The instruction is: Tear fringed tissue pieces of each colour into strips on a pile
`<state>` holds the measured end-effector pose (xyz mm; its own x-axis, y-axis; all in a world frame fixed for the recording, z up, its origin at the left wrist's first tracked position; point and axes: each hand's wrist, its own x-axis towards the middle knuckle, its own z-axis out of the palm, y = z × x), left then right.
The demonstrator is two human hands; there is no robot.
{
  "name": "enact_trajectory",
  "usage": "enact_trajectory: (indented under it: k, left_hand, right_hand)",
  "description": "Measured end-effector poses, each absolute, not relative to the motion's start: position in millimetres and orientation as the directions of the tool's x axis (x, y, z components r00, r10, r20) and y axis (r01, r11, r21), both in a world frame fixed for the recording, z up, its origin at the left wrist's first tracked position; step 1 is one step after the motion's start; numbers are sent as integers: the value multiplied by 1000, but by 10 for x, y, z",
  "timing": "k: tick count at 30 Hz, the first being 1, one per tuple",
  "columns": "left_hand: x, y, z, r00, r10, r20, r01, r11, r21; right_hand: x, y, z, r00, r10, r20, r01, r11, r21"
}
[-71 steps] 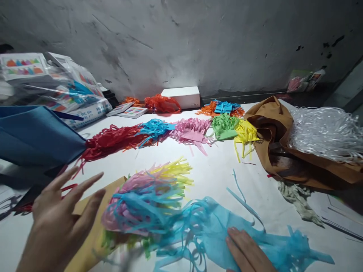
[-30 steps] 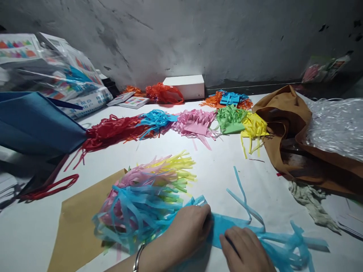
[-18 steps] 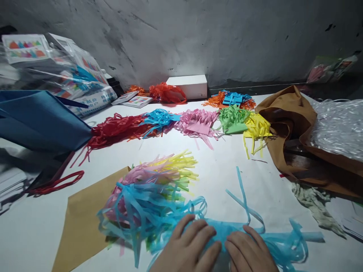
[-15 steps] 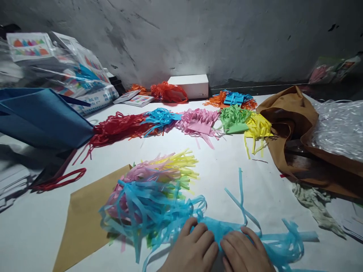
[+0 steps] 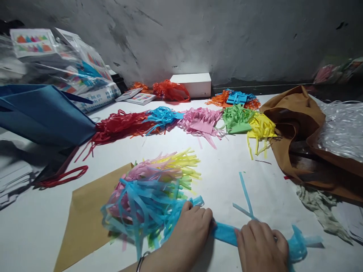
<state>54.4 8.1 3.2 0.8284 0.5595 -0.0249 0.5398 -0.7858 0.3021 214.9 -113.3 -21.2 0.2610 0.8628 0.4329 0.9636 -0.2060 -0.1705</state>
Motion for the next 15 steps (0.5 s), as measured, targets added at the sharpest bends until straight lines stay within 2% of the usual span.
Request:
enact_trajectory:
  k: [3,6,9,12,15]
  left_hand:
    - [590,111,65,817,570,-91,568,-767,297]
    - [576,108,51,819,565,-99,563,-760,323]
    - [531,87,56,825,564,36,524,-787,325]
    - [474,65,106,858,419,298,358,-903,238]
    - [426,50,147,919,223,326,178,-970,164]
  right_hand:
    - [2144,-1124,-201,215,825,523,976,-169,-134]
    - [2075,-1096,-259,71,780,621,981,57,-184]
    - [2015,-1053,-333,-17,760,650,965,182,-188]
    - [2007,-1032,-367,-16,732,681,955,212,-205]
    - [2007,-1051,-368,57,753,656,925,207,-318]
